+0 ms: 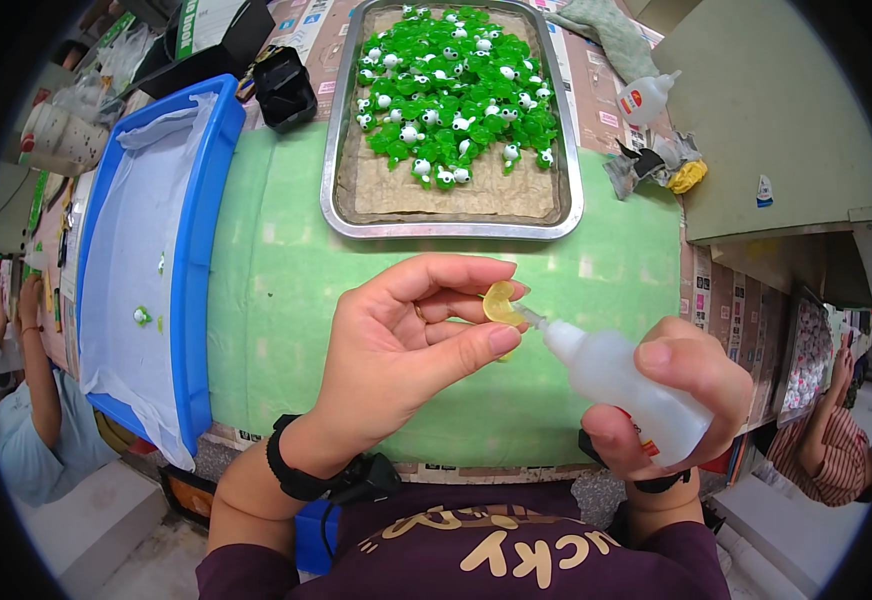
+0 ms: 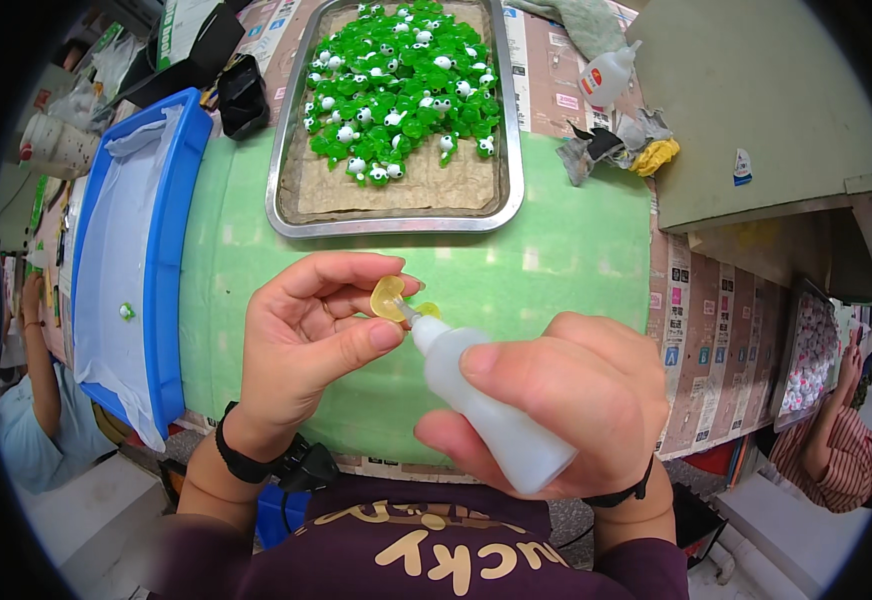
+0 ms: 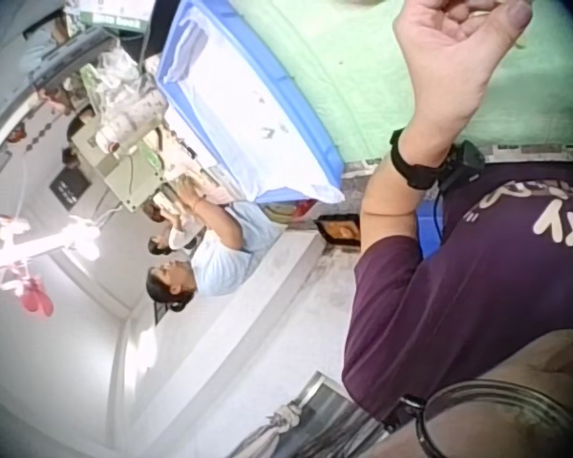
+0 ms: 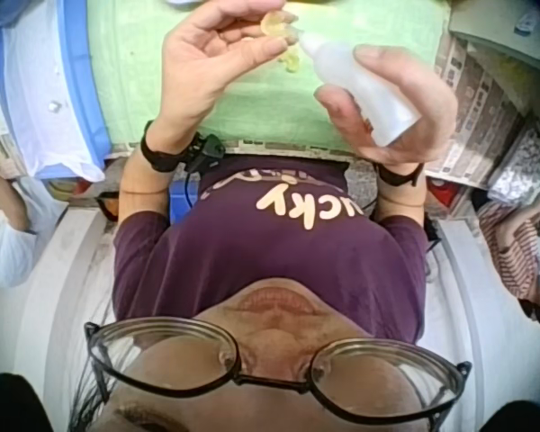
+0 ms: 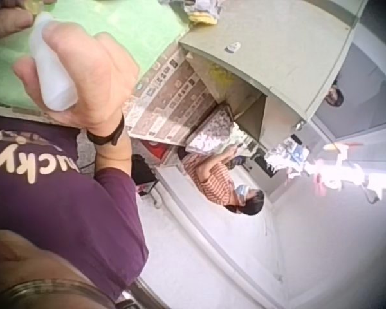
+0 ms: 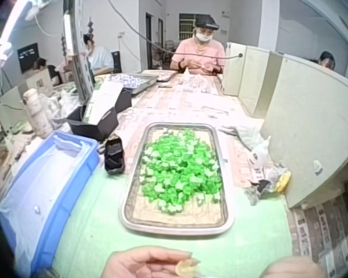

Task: The person assembles small green and white plastic figures by applying glue from a squeeze bottle to yellow plastic pieces and attaching them to green bodies. The person repeatedly picks up parts, applies glue, and joins them, placing completed figures onto a metal tray.

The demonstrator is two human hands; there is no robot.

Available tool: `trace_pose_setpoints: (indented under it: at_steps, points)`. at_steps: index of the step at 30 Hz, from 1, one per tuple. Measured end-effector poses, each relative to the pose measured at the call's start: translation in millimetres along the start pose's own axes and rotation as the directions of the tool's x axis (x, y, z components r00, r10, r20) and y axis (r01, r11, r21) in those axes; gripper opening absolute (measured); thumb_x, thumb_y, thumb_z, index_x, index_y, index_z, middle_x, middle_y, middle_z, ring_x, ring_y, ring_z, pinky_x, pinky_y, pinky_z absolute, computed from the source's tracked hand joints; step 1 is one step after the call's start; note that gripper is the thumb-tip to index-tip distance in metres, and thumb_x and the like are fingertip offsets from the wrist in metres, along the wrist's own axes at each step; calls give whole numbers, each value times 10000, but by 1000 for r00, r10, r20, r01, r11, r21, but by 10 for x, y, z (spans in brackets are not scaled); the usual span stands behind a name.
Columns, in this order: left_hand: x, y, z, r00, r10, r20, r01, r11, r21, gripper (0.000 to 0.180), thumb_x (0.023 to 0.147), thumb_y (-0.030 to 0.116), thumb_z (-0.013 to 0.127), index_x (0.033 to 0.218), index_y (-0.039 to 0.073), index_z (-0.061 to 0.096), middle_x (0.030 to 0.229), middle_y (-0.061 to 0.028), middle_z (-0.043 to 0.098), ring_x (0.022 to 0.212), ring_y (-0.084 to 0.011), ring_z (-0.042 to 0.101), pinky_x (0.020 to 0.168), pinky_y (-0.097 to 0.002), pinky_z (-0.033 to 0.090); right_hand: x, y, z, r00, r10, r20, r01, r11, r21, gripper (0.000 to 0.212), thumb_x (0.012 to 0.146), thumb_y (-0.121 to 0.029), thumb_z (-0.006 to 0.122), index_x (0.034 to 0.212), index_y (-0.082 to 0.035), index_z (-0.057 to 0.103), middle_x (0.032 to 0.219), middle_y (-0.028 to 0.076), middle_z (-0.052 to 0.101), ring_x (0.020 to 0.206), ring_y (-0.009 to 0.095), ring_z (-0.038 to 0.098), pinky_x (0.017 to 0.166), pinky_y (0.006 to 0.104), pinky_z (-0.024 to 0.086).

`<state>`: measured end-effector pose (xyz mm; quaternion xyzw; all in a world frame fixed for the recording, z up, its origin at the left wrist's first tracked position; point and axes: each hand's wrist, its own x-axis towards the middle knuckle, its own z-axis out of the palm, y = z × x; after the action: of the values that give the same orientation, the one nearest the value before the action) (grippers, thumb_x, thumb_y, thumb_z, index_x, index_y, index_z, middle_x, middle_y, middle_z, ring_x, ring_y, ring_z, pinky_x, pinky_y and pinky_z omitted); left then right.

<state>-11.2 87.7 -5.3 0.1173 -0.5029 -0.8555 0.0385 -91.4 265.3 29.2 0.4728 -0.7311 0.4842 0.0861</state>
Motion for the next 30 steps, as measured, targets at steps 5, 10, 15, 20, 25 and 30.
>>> trace_pose_setpoints:
  at_steps: [5, 10, 15, 20, 25, 30]
  points:
    - [0, -13, 2, 1000, 13, 26, -13, 1000, 2, 403, 759, -52, 651, 1141, -58, 519, 1068, -192, 599, 991, -197, 592, 859, -292, 491, 6, -3, 0, 1000, 9, -13, -9, 1000, 23, 437, 622, -216, 817, 949, -87, 556, 643, 32, 560, 409, 174, 456, 371, 281, 330]
    - [0, 1, -2, 999, 10, 44, -10, 1000, 3, 416, 764, -52, 646, 1158, -61, 513, 1075, -198, 596, 1000, -205, 590, 867, -300, 490, -7, -9, -36, 999, 39, -37, -38, 999, 36, 436, 611, -213, 823, 940, -88, 566, 639, 29, 559, 409, 168, 453, 371, 278, 329]
    - [0, -14, 1, 998, 21, 60, -22, 1000, 4, 419, 771, -50, 639, 1168, -64, 507, 1079, -204, 594, 994, -216, 594, 868, -315, 493, 6, 9, -29, 999, 19, -35, -18, 999, 31, 438, 608, -206, 824, 943, -86, 567, 639, 29, 560, 411, 165, 452, 372, 278, 331]
    - [-5, -29, -6, 997, 33, 74, -34, 999, 20, 421, 781, -56, 623, 1184, -60, 499, 1099, -209, 583, 986, -237, 601, 868, -328, 495, 3, 29, -27, 1000, 4, -15, -3, 998, 63, 469, 610, -194, 821, 976, -83, 548, 637, 31, 569, 414, 168, 461, 374, 279, 337]
    - [3, -41, -1, 992, 77, 100, -83, 995, 61, 409, 789, -63, 607, 1186, -42, 512, 1118, -191, 571, 984, -246, 602, 865, -329, 500, 20, 30, -54, 1000, 7, 0, -7, 996, 91, 492, 618, -175, 812, 1005, -75, 525, 661, 45, 596, 428, 177, 488, 380, 281, 354]
    - [9, -57, -10, 981, 148, 125, -165, 976, 143, 368, 796, -77, 590, 1158, -37, 541, 1124, -175, 547, 998, -241, 584, 853, -327, 508, 56, 23, -87, 1000, -8, 21, 6, 996, 93, 482, 625, -157, 801, 1003, -60, 517, 711, 65, 622, 469, 193, 540, 409, 285, 398]
